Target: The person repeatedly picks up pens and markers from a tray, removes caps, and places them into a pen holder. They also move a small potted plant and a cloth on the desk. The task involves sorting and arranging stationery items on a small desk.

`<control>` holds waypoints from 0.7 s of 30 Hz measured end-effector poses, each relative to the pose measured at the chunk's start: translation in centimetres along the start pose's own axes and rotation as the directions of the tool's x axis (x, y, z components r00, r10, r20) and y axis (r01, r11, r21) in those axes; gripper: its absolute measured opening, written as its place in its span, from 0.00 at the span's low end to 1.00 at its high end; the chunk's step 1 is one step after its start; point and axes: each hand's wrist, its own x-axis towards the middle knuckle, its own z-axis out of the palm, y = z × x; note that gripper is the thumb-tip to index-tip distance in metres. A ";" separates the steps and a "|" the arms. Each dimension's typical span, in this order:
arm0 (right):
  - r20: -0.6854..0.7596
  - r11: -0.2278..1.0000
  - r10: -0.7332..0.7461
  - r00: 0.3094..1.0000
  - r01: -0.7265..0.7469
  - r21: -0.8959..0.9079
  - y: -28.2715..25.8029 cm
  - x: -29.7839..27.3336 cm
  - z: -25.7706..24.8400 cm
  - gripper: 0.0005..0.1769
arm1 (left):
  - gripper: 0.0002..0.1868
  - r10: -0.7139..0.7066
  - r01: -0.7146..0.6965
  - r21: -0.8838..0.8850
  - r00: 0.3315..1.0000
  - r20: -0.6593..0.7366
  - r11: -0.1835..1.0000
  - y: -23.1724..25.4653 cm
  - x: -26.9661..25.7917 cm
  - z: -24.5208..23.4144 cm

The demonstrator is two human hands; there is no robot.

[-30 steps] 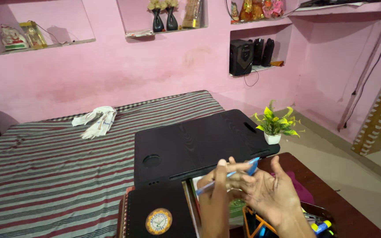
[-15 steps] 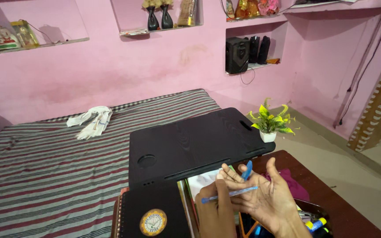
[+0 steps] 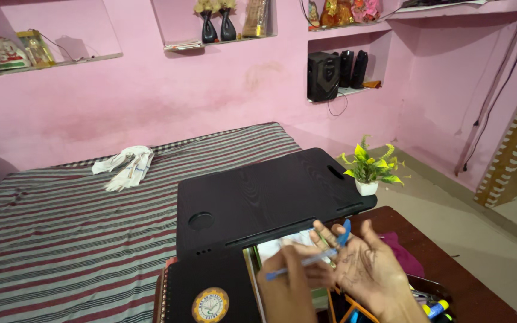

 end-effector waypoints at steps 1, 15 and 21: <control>0.092 1.000 -0.012 0.996 0.012 0.004 -0.1 0.4 -0.6 0.29 | 0.23 0.035 -0.035 -0.019 0.999 0.002 0.999 0.1 0.0 -0.1; -0.045 0.996 -0.074 0.996 0.076 0.050 0.6 2.5 -2.5 0.19 | 0.06 0.004 -0.003 0.049 0.999 -0.033 0.999 0.0 0.9 -1.2; -0.119 0.972 -0.160 0.980 0.135 -0.194 1.0 1.6 -1.7 0.22 | 0.06 -0.038 0.038 -0.043 0.999 -0.010 0.998 -1.6 1.4 -2.1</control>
